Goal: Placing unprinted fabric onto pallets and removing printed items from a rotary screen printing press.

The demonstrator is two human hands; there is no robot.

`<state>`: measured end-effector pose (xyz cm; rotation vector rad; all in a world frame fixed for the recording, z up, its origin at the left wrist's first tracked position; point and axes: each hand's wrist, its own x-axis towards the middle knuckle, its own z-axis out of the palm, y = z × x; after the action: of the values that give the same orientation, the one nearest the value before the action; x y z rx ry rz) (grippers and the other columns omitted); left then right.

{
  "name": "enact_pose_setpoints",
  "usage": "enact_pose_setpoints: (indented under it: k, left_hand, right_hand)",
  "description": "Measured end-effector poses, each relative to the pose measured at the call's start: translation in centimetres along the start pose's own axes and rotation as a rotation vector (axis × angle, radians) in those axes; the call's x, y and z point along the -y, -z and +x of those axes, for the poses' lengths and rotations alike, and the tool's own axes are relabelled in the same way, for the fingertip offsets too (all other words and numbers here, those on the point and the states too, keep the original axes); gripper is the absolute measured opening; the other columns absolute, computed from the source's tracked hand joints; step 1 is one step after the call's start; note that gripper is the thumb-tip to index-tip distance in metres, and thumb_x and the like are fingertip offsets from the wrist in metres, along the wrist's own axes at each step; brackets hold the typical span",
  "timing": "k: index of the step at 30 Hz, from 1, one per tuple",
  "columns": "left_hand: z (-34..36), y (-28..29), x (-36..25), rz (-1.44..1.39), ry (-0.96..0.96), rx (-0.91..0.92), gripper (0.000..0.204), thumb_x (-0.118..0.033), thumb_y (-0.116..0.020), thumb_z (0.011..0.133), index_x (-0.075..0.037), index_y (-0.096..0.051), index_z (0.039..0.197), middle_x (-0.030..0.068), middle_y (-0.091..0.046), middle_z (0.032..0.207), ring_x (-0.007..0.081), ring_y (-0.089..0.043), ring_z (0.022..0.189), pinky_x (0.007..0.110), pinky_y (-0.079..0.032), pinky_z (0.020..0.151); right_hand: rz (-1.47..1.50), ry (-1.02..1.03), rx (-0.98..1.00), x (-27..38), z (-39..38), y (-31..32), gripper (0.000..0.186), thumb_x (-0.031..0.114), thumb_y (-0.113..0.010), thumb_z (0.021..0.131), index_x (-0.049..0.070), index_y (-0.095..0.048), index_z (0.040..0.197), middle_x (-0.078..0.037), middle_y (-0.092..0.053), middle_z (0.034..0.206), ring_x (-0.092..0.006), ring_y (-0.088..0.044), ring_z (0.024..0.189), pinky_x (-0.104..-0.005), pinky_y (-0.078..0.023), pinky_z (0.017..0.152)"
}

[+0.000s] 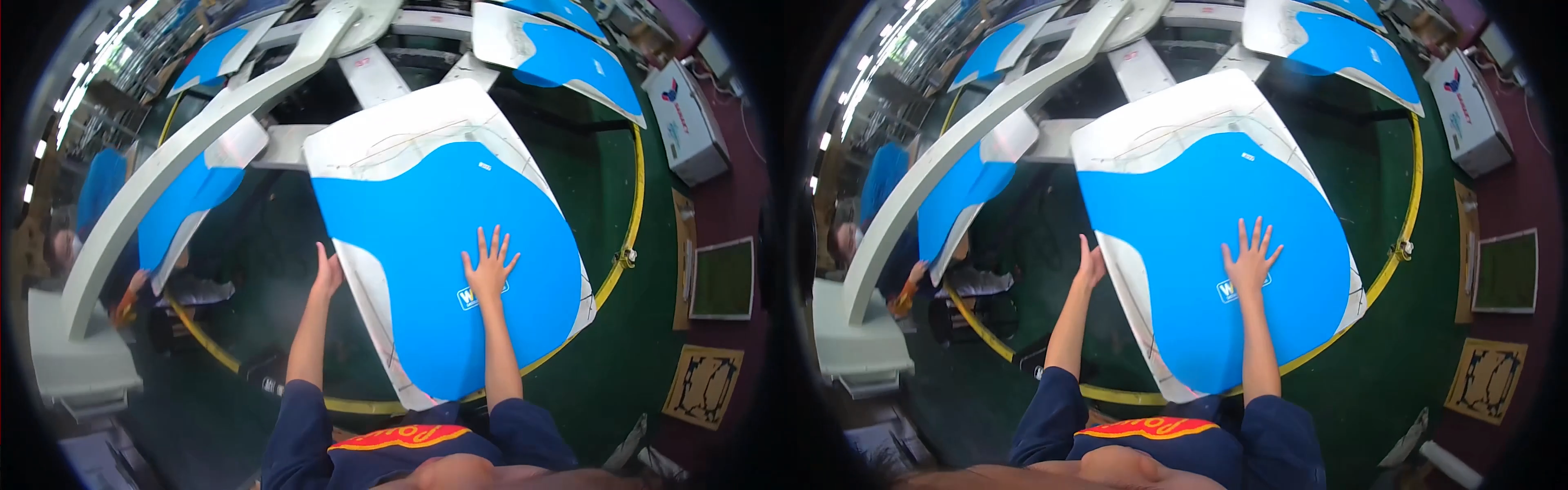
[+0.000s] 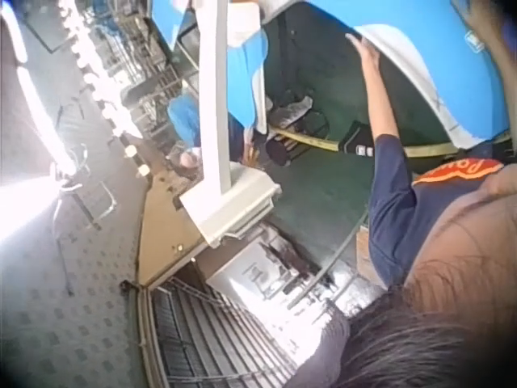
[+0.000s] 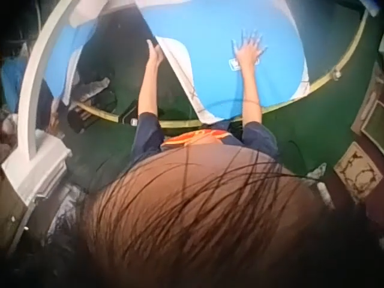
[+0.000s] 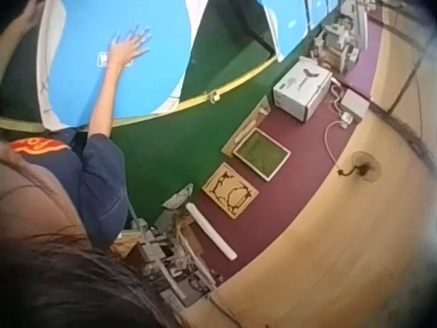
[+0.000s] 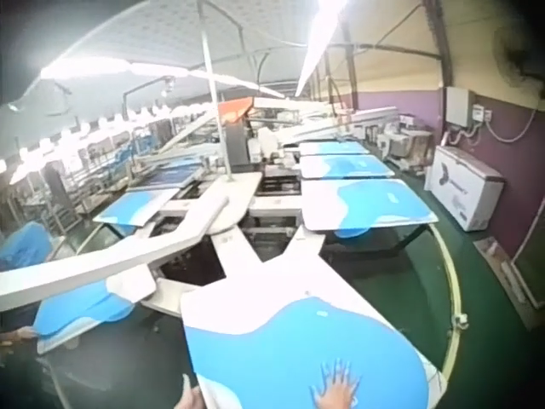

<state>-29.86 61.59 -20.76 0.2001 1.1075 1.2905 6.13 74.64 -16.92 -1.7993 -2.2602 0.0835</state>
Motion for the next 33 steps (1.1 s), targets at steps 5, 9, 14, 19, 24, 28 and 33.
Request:
enact_pose_setpoints:
  k: [5, 9, 14, 19, 24, 28, 33]
  left_hand:
    - [7.9, -0.4, -4.4, -0.082, -0.185, -0.176, 0.081, -0.068, -0.025, 0.087, -0.006, -0.031, 0.139, 0.0137, -0.038, 0.140, 0.0303, -0.039, 0.125, 0.044, -0.033, 0.103]
    - [8.1, -3.7, -7.1, 0.080, -0.404, -0.285, 0.065, -0.050, -0.031, 0.095, 0.000, -0.030, 0.137, 0.0130, -0.037, 0.140, 0.0264, -0.037, 0.127, 0.039, -0.029, 0.106]
    - [0.1, -11.0, -6.3, 0.121, -0.552, -0.040, 0.063, -0.048, -0.034, 0.095, 0.001, -0.031, 0.135, 0.0129, -0.039, 0.138, 0.0235, -0.036, 0.128, 0.038, -0.026, 0.107]
    - [-14.1, -18.2, -2.5, 0.133, -0.525, 0.231, 0.066, -0.047, -0.034, 0.095, 0.004, -0.029, 0.136, 0.0149, -0.034, 0.141, 0.0268, -0.032, 0.131, 0.042, -0.019, 0.111]
    - [-27.8, -20.8, 0.1, 0.462, -0.569, 0.604, 0.077, -0.058, -0.036, 0.090, 0.011, -0.047, 0.123, 0.0237, -0.040, 0.135, 0.0302, -0.034, 0.129, 0.041, -0.021, 0.108]
    - [-34.6, -19.3, 4.0, 0.378, -0.643, 0.623, 0.068, -0.055, -0.034, 0.092, 0.004, -0.053, 0.120, 0.0289, -0.038, 0.135, 0.0412, -0.035, 0.127, 0.048, -0.021, 0.106]
    - [-43.0, -18.0, 8.0, 0.222, -0.740, 0.626, 0.057, -0.053, -0.032, 0.093, -0.005, -0.058, 0.112, 0.0348, -0.036, 0.133, 0.0456, -0.026, 0.131, 0.051, -0.018, 0.107]
  right_hand:
    - [0.058, -0.005, 0.056, -0.4, 0.9, 0.5, 0.065, 0.051, -0.051, 0.084, 0.030, -0.031, 0.141, -0.009, -0.016, 0.151, -0.0341, -0.011, 0.139, -0.0652, -0.002, 0.103]
    - [0.015, -0.008, 0.060, -1.5, 1.0, 0.2, 0.064, 0.054, -0.045, 0.086, 0.029, -0.028, 0.142, -0.009, -0.014, 0.151, -0.0338, -0.009, 0.139, -0.0653, -0.002, 0.103]
    - [0.030, -0.007, 0.047, -1.0, 0.7, -0.1, 0.062, 0.052, -0.045, 0.087, 0.029, -0.030, 0.142, -0.009, -0.015, 0.151, -0.0326, -0.009, 0.139, -0.0648, -0.002, 0.103]
    - [0.225, -0.060, 0.016, -3.8, 0.9, -1.1, 0.062, 0.045, -0.050, 0.087, 0.025, -0.029, 0.142, -0.010, -0.023, 0.148, -0.0318, -0.023, 0.135, -0.0624, -0.002, 0.105]
    - [0.668, 0.125, -0.446, -5.8, 2.7, 3.9, 0.079, 0.014, -0.064, 0.078, 0.020, -0.021, 0.144, -0.020, -0.033, 0.139, -0.0336, -0.033, 0.128, -0.0465, -0.024, 0.105]
    - [0.557, 0.285, -0.581, -1.3, 0.3, 13.7, 0.068, 0.009, -0.063, 0.074, 0.016, -0.038, 0.136, -0.017, -0.037, 0.138, -0.0352, -0.031, 0.129, -0.0474, -0.025, 0.104]
    - [0.388, 0.647, -0.125, -2.7, -4.2, 18.1, 0.026, -0.002, -0.057, 0.066, 0.006, -0.065, 0.090, -0.009, -0.063, 0.092, -0.0302, -0.058, 0.097, -0.0418, -0.037, 0.095]
